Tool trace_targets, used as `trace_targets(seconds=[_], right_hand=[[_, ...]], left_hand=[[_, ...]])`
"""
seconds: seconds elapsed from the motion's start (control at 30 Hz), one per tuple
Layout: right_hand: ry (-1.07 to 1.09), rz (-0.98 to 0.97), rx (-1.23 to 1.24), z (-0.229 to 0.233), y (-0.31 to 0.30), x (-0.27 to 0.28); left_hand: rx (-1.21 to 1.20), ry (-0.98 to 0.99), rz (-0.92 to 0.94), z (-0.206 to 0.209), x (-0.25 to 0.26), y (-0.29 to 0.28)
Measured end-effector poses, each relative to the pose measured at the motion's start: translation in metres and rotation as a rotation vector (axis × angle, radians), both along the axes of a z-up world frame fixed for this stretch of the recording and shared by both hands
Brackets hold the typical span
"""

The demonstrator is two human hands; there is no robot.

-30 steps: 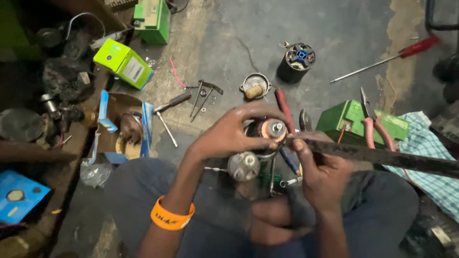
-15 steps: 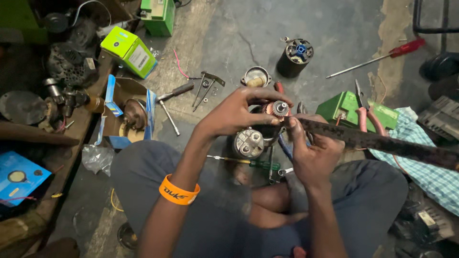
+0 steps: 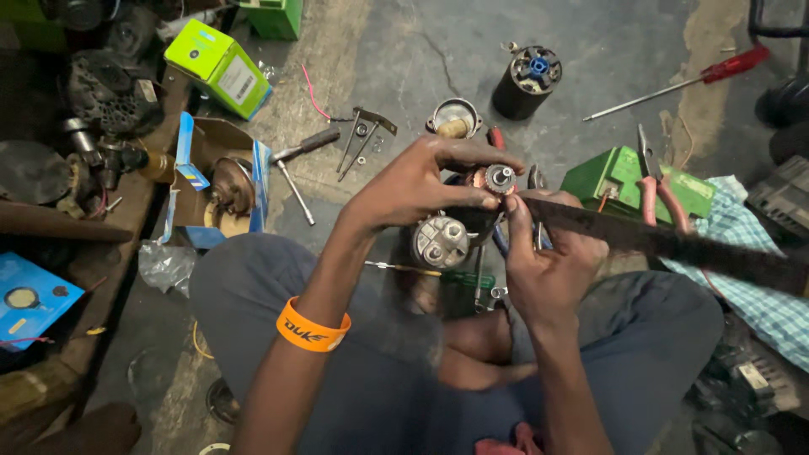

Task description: The person sits on the floor and uses a metal file to scrape the commutator of a small electric motor. They rotate the motor by hand and repeatedly file the copper segments. The person then picks up the motor housing and aligns it with the rotor.

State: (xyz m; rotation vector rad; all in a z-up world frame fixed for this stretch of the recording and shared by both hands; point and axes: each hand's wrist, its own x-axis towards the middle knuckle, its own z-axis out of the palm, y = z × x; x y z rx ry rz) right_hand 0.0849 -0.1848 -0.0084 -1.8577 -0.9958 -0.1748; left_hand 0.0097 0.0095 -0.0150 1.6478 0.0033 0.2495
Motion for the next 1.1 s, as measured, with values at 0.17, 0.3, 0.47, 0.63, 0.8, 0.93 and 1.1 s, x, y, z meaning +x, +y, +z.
trace_targets(seconds=[0.17, 0.3, 0.47, 0.63, 0.8, 0.93, 1.1], right_hand=[[0.204, 0.029, 0.097, 0.009, 0.002, -0.001], [0.436, 0.017, 0.206, -0.003, 0.000, -0.005], [0.321, 0.055, 0.206, -0.006, -0.001, -0.002], [0.368, 0.054, 0.190, -0.008, -0.001, 0.000], [0.277, 0.042, 0.164, -0.002, 0.002, -0.002], [0.147, 0.024, 0.075, 0.001, 0.003, -0.007], [0.220, 0.011, 0.039, 0.008, 0.000, -0.004]], left_hand=[[0.074, -0.012, 0.021, 0.016, -0.002, -0.004], [0.016, -0.015, -0.010, 0.010, -0.003, -0.006], [0.104, 0.025, 0.043, 0.012, -0.003, -0.003], [0.056, 0.005, 0.024, 0.011, -0.005, -0.003], [0.040, -0.024, 0.033, 0.014, -0.006, -0.002], [0.060, -0.033, 0.024, 0.011, -0.009, 0.000], [0.039, -0.021, -0.007, 0.017, -0.007, 0.000]])
